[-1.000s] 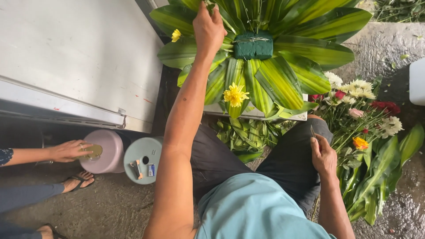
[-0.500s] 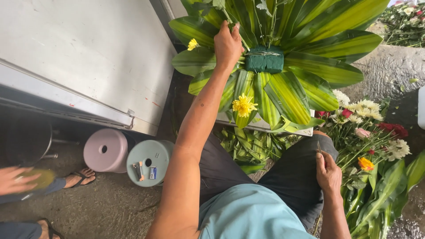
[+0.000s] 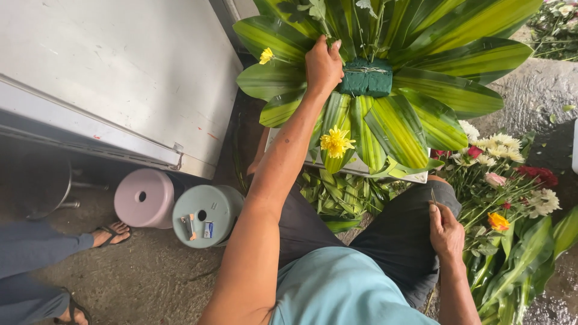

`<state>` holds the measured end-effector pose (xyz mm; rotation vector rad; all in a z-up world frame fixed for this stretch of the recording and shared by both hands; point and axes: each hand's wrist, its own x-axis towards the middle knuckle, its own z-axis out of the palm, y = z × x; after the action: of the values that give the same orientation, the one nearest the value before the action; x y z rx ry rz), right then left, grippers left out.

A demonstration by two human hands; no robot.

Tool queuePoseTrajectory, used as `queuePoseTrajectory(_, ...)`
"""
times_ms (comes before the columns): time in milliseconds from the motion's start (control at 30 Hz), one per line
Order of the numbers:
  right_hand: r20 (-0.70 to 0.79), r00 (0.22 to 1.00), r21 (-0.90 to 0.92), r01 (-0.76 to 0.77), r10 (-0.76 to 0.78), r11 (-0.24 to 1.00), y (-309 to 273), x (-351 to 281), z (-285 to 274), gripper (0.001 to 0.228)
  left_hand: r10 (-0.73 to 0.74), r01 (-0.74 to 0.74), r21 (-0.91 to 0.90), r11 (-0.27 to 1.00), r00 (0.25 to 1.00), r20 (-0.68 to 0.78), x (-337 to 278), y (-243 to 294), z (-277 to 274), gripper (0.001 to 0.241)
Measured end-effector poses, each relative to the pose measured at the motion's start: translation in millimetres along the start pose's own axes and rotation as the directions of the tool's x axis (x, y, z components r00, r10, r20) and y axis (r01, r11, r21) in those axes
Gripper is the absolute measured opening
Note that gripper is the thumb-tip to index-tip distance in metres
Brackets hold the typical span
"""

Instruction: The person assembles a floral arrangement by trimming flower stems with shears and inserting yellow chrysanthemums, white flowers, and red roses into a green foam base surrounded by large green leaves.

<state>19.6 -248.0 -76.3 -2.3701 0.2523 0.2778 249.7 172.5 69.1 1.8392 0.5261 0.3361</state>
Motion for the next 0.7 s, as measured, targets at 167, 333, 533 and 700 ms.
queuePoseTrajectory(167,-0.025,0.999,0.012,0.047,-0.046,0.999,4,5,7,0.037,0.046,-0.045,0.066,0.997,0.999,-0.012,9,-25,11,0.061)
queuePoseTrajectory(333,-0.042,0.998,0.016,0.047,-0.046,0.999,5,4,6,0.042,-0.077,0.082,-0.078,0.994,0.995,0.071,-17,11,-10,0.068)
queuePoseTrajectory(533,-0.055,0.995,0.027,-0.084,0.086,0.996,-1,-7,0,0.045,0.190,-0.192,0.003,0.981,0.966,-0.173,-9,8,-14,0.029)
queuePoseTrajectory(700,-0.047,0.997,0.024,-0.062,0.063,0.998,-2,-5,2,0.045,0.005,-0.008,-0.045,0.999,0.998,-0.067,-19,23,-19,0.026)
